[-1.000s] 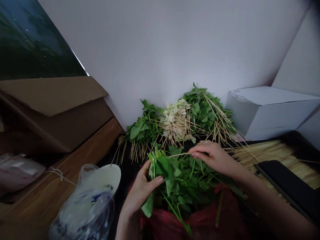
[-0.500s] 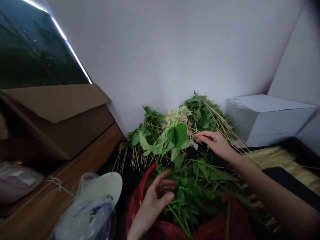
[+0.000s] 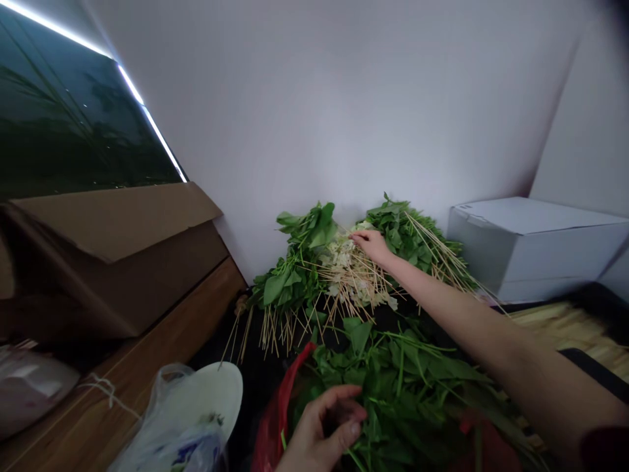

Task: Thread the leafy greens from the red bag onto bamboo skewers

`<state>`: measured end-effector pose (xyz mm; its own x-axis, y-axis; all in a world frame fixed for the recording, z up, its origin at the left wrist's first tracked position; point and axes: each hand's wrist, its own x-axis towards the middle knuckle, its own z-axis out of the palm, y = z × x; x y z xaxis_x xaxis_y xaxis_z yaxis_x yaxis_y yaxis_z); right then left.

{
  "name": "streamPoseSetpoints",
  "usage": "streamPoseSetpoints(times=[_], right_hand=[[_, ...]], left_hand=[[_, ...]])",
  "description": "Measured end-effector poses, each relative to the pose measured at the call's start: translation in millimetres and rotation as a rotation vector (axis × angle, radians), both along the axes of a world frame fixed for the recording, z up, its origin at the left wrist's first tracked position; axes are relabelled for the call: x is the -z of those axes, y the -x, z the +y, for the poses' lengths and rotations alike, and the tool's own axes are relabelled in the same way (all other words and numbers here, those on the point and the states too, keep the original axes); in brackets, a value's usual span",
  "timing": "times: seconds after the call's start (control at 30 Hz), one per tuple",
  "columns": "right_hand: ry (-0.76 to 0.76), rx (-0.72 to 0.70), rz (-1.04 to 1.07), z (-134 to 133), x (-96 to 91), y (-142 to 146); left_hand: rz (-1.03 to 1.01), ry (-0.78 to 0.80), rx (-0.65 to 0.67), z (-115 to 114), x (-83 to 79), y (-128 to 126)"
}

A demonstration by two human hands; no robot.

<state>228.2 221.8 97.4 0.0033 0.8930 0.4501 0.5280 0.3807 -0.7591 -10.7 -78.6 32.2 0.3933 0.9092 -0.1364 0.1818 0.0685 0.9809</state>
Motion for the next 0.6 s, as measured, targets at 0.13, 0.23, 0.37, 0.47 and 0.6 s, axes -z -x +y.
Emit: streamPoseSetpoints(times=[0.13,0.23,0.37,0.47,0.6], right_hand=[[0.052,0.034,-0.193,22,0.0,30],[0.085,0.046,-0.335,25,7.8,40],[0.092,0.062,-0.489,18,17.0,45],[0.051,0.083,-0.575,10,17.1,46],[-0.040,0.102,-0.646,-8,8.6,38]], left_hand=[[0.023,0.009,0.015,2,2.6,1],[0.017,0.019,0.024,2,5.5,3],[0.002,-0.001,0.033,3,9.7,5],[0.000,-0.007,0.044,3,8.6,5],[0.002,-0.036,0.027,1,9.9,7]])
